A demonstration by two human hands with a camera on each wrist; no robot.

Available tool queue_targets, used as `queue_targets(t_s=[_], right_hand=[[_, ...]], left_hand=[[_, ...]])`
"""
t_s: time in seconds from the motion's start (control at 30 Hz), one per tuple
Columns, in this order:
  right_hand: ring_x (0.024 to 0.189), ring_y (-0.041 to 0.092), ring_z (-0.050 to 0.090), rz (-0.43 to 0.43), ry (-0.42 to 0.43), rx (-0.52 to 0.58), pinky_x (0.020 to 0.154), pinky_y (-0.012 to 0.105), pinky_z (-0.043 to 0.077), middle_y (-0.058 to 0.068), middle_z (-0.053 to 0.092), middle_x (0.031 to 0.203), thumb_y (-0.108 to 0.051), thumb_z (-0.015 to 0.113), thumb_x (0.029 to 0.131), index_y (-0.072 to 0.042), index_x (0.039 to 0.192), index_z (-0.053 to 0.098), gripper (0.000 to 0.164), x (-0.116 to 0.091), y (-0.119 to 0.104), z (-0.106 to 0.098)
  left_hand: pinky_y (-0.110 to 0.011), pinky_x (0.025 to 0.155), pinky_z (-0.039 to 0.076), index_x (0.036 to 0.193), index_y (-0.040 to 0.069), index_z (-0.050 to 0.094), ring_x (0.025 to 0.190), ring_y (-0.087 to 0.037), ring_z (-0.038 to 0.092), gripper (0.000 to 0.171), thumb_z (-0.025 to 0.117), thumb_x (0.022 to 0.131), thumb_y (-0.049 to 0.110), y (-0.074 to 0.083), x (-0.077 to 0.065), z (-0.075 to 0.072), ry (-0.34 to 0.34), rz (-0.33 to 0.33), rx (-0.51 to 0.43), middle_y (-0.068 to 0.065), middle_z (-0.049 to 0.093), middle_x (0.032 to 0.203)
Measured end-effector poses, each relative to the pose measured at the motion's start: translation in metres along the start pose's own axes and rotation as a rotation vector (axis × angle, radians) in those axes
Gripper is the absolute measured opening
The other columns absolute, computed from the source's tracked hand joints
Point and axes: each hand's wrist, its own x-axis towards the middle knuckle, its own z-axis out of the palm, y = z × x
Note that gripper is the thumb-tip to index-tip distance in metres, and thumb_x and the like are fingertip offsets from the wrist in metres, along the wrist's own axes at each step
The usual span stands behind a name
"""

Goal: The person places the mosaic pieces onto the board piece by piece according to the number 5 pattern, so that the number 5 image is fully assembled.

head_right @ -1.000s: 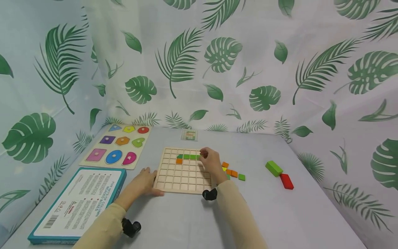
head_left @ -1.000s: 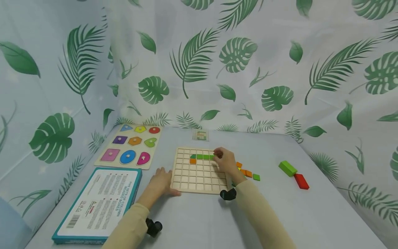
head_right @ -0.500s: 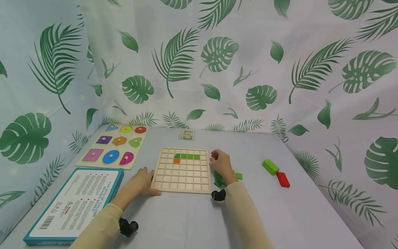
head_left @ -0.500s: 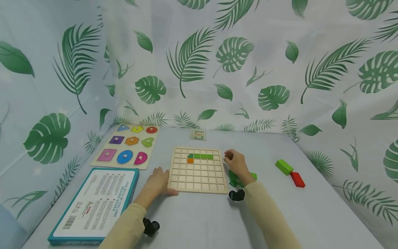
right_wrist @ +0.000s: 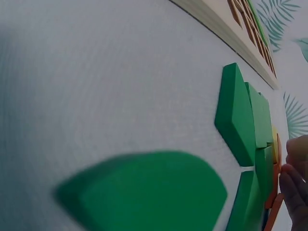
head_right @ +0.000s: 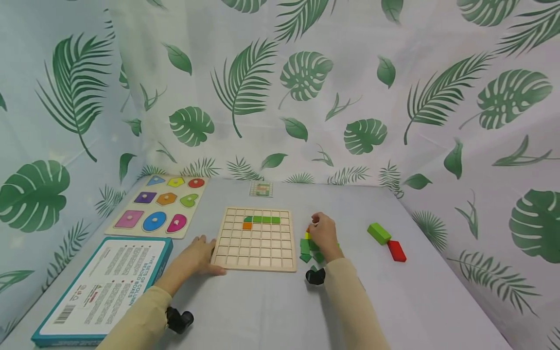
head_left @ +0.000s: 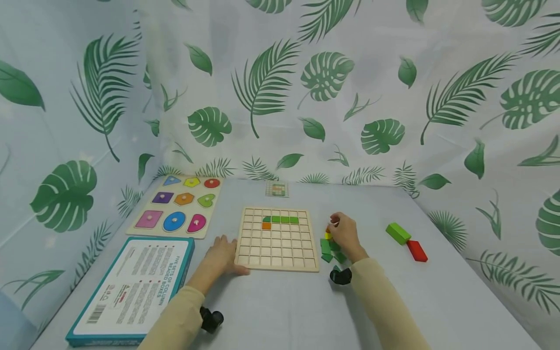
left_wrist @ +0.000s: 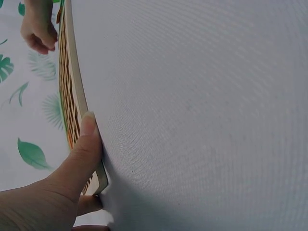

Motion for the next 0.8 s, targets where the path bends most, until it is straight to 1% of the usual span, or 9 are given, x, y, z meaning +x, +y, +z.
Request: queue_targets(t_s=[0.07, 0.2, 0.3, 0.43, 0.53, 0.67, 0.8], right_hand=[[0.082, 0.027, 0.059, 0.016, -0.008, -0.009, 0.068, 0.034, 0.053, 0.018, 0.062, 0.099, 0.001, 0.058, 0.087, 0.006, 0.108, 0.060, 0.021, 0.0001, 0.0007, -0.0003], [0.088, 0.029, 0.059, 0.033, -0.036, -0.004, 0.078, 0.038, 0.052, 0.019, 0.062, 0.101, 0.005, 0.052, 0.088, 0.006, 0.109, 0.059, 0.022, 0.0004, 0.0009, -0.0003], [0.092, 0.029, 0.059, 0.032, -0.052, 0.002, 0.082, 0.040, 0.051, 0.019, 0.062, 0.103, 0.006, 0.051, 0.088, 0.005, 0.111, 0.059, 0.024, 0.0012, 0.0012, 0.0004], [0.092, 0.029, 0.059, 0.011, -0.062, 0.011, 0.080, 0.040, 0.051, 0.019, 0.062, 0.104, 0.001, 0.056, 0.089, 0.004, 0.111, 0.058, 0.022, 0.0025, 0.0011, 0.0013], [0.091, 0.030, 0.059, -0.017, -0.057, 0.019, 0.078, 0.041, 0.051, 0.019, 0.062, 0.102, -0.003, 0.061, 0.088, 0.006, 0.110, 0.058, 0.024, 0.0022, -0.0004, 0.0018], [0.090, 0.031, 0.059, -0.027, -0.025, 0.015, 0.078, 0.043, 0.050, 0.020, 0.062, 0.098, -0.002, 0.063, 0.085, 0.007, 0.108, 0.059, 0.025, 0.0003, -0.0031, 0.0045], [0.086, 0.031, 0.060, -0.007, 0.018, -0.011, 0.074, 0.041, 0.051, 0.020, 0.062, 0.094, 0.001, 0.063, 0.083, 0.008, 0.104, 0.061, 0.023, -0.0004, -0.0082, 0.0074]], left_hand=[[-0.055, 0.101, 0.034, 0.133, -0.005, 0.047, 0.129, -0.047, 0.032, 0.091, 0.081, 0.068, 0.048, -0.0005, -0.0005, -0.0002, 0.001, 0.001, -0.001, -0.035, 0.038, 0.136], [-0.055, 0.101, 0.034, 0.133, -0.006, 0.047, 0.129, -0.048, 0.032, 0.091, 0.081, 0.068, 0.048, -0.0011, -0.0012, -0.0001, 0.003, 0.006, 0.001, -0.035, 0.038, 0.136], [-0.055, 0.101, 0.034, 0.134, -0.006, 0.047, 0.129, -0.048, 0.031, 0.092, 0.081, 0.068, 0.049, -0.0007, -0.0014, -0.0008, -0.001, 0.003, 0.000, -0.035, 0.037, 0.136], [-0.054, 0.101, 0.034, 0.134, -0.005, 0.047, 0.129, -0.047, 0.032, 0.092, 0.081, 0.068, 0.049, -0.0004, -0.0009, -0.0021, -0.001, -0.001, 0.002, -0.035, 0.037, 0.136], [-0.054, 0.102, 0.034, 0.134, -0.006, 0.047, 0.129, -0.047, 0.032, 0.092, 0.081, 0.068, 0.049, -0.0004, -0.0006, -0.0017, -0.003, -0.003, -0.003, -0.035, 0.037, 0.136], [-0.053, 0.103, 0.032, 0.134, -0.007, 0.046, 0.130, -0.048, 0.031, 0.092, 0.081, 0.068, 0.048, 0.0000, -0.0007, -0.0007, -0.011, -0.004, -0.009, -0.035, 0.036, 0.136], [-0.053, 0.103, 0.032, 0.134, -0.006, 0.046, 0.129, -0.048, 0.031, 0.092, 0.081, 0.068, 0.049, -0.0004, -0.0005, 0.0001, -0.008, -0.006, 0.000, -0.035, 0.037, 0.136]])
